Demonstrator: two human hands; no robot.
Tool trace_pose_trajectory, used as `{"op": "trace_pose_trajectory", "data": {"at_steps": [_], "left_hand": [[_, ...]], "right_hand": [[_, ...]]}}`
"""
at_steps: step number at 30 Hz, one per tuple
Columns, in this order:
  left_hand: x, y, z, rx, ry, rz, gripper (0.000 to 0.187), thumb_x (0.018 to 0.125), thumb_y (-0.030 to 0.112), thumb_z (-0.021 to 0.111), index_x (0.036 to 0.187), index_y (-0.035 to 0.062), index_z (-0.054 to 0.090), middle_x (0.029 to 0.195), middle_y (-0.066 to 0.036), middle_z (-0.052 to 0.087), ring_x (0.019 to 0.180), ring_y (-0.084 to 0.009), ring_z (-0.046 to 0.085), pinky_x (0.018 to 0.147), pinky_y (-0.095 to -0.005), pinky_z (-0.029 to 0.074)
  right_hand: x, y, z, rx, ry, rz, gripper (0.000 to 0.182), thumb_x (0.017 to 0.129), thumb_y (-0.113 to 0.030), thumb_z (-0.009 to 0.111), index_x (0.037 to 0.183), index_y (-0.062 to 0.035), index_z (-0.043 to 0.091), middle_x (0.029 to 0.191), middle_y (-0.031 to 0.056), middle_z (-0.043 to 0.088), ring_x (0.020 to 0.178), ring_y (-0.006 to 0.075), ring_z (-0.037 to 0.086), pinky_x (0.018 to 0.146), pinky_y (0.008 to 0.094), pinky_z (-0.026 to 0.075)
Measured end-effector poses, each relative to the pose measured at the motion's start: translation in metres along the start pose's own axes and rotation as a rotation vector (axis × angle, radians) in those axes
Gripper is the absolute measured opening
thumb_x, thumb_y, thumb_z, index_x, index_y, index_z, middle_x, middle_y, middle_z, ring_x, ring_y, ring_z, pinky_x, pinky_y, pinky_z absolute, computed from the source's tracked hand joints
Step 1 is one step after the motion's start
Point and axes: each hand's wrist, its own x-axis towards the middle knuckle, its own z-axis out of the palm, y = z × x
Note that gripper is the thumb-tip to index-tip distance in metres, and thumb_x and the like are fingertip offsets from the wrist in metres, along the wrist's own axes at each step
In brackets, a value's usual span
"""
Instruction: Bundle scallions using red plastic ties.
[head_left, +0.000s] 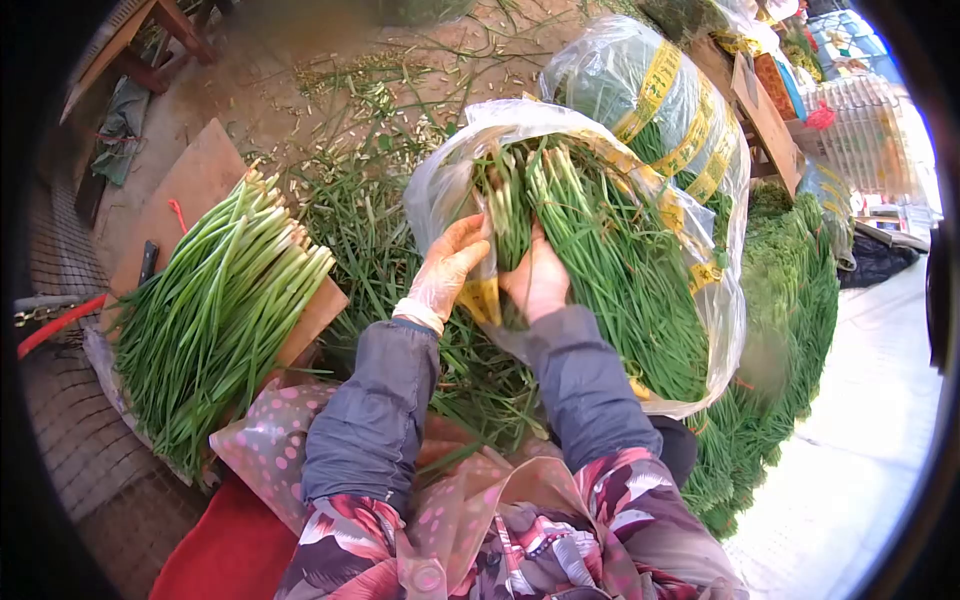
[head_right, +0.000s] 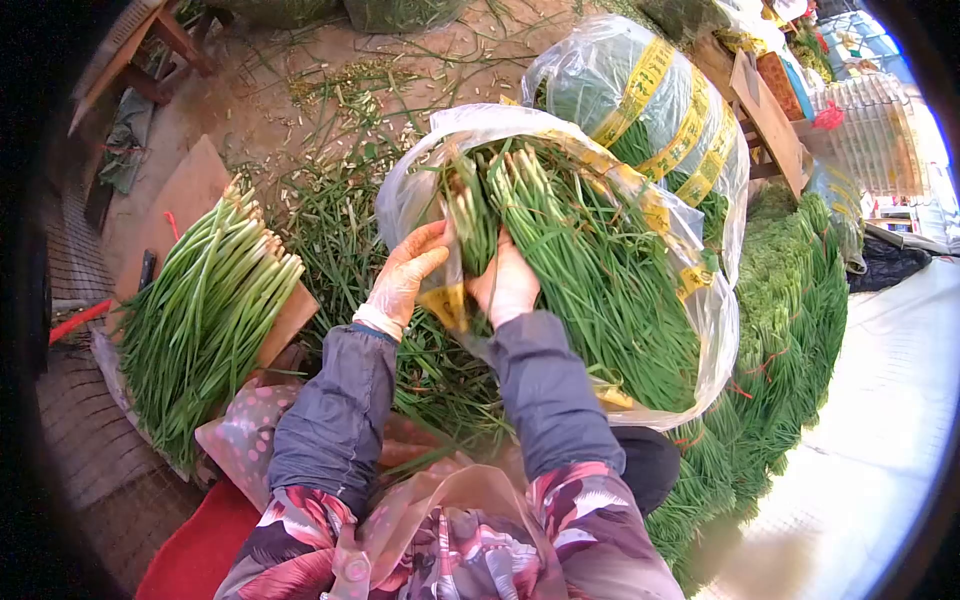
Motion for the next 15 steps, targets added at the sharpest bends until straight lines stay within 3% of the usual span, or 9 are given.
{"op": "trace_pose_trajectory", "data": {"at_steps": [1, 3, 6, 7, 9, 10, 13, 14, 15], "left_hand": [[-0.002, 0.0, -0.003, -0.004, 0.0, 0.001, 0.063, 0.085, 0.025, 0.066, 0.139, 0.0013, 0.043, 0.137, -0.012, 0.05, 0.127, -0.0188, 0.045, 0.108, -0.0317, 0.03], [-0.009, 0.003, -0.011, 0.504, 0.17, 0.054, 0.069, 0.082, 0.029, 0.07, 0.14, 0.0014, 0.043, 0.138, -0.015, 0.049, 0.128, -0.0243, 0.045, 0.108, -0.0334, 0.033], [-0.003, -0.026, -0.042, 0.372, 0.182, -0.102, 0.071, 0.081, 0.03, 0.072, 0.139, 0.0013, 0.043, 0.135, -0.017, 0.053, 0.125, -0.0256, 0.049, 0.105, -0.0328, 0.036], [-0.008, -0.017, -0.032, 0.392, 0.197, -0.134, 0.07, 0.081, 0.029, 0.072, 0.139, 0.0016, 0.044, 0.134, -0.018, 0.053, 0.124, -0.0271, 0.05, 0.105, -0.0331, 0.037], [-0.009, -0.009, -0.019, 0.778, 0.282, -0.02, 0.063, 0.081, 0.027, 0.071, 0.135, 0.0038, 0.049, 0.13, -0.019, 0.056, 0.12, -0.0327, 0.053, 0.101, -0.0354, 0.041], [-0.009, -0.006, -0.008, 1.018, 0.366, 0.302, 0.052, 0.081, 0.024, 0.069, 0.128, 0.0058, 0.055, 0.12, -0.02, 0.06, 0.11, -0.0378, 0.057, 0.095, -0.04, 0.045], [-0.021, 0.049, 0.057, 1.138, 0.386, 0.837, 0.034, 0.083, 0.005, 0.065, 0.116, 0.0045, 0.062, 0.106, -0.013, 0.065, 0.093, -0.0244, 0.064, 0.083, -0.0349, 0.051], [-0.017, 0.048, 0.072, 1.052, 0.285, 0.879, 0.032, 0.082, 0.002, 0.065, 0.114, 0.0045, 0.063, 0.103, -0.011, 0.066, 0.086, -0.0212, 0.064, 0.076, -0.0328, 0.052], [-0.011, 0.042, 0.088, 0.925, 0.19, 0.728, 0.034, 0.08, 0.007, 0.066, 0.113, 0.0032, 0.062, 0.096, -0.015, 0.066, 0.089, -0.0308, 0.064, 0.079, -0.0375, 0.052]], "right_hand": [[-0.005, -0.02, -0.023, -0.617, 0.027, 0.159, 0.101, 0.068, -0.036, 0.079, 0.146, -0.0004, 0.026, 0.126, 0.0188, 0.057, 0.116, 0.0295, 0.056, 0.103, 0.0332, 0.041], [-0.016, -0.03, -0.066, -0.487, 0.019, 0.078, 0.104, 0.06, -0.029, 0.083, 0.141, 0.0071, 0.028, 0.108, 0.022, 0.063, 0.101, 0.0285, 0.063, 0.094, 0.0319, 0.048], [-0.041, -0.033, -0.16, -0.156, -0.006, -0.091, 0.075, 0.063, -0.017, 0.082, 0.127, 0.0037, 0.049, 0.102, 0.0124, 0.068, 0.095, 0.0192, 0.064, 0.089, 0.0315, 0.049], [-0.046, -0.03, -0.189, -0.041, -0.073, 0.009, 0.062, 0.066, -0.013, 0.08, 0.121, 0.0006, 0.056, 0.104, 0.0093, 0.067, 0.094, 0.0185, 0.063, 0.089, 0.0315, 0.049], [-0.044, 0.0, -0.219, 0.109, 0.015, 0.145, 0.056, 0.067, -0.01, 0.079, 0.118, -0.0023, 0.059, 0.106, 0.0089, 0.066, 0.096, 0.0202, 0.063, 0.088, 0.0319, 0.049], [-0.035, 0.017, -0.22, 0.134, 0.055, 0.15, 0.056, 0.067, -0.009, 0.079, 0.118, -0.0022, 0.059, 0.107, 0.009, 0.066, 0.096, 0.021, 0.063, 0.088, 0.0324, 0.049], [-0.006, 0.046, -0.209, 0.312, 0.083, 0.239, 0.062, 0.066, -0.006, 0.081, 0.122, -0.0019, 0.056, 0.108, 0.0087, 0.066, 0.096, 0.0215, 0.062, 0.088, 0.033, 0.049], [-0.01, 0.037, -0.21, 0.353, 0.053, 0.23, 0.063, 0.065, -0.007, 0.082, 0.122, -0.0019, 0.055, 0.109, 0.0088, 0.066, 0.097, 0.021, 0.062, 0.088, 0.0331, 0.049], [-0.016, 0.029, -0.213, 0.389, 0.023, 0.221, 0.065, 0.065, -0.008, 0.083, 0.123, -0.0019, 0.054, 0.11, 0.0088, 0.065, 0.098, 0.0205, 0.062, 0.088, 0.0332, 0.049]]}}
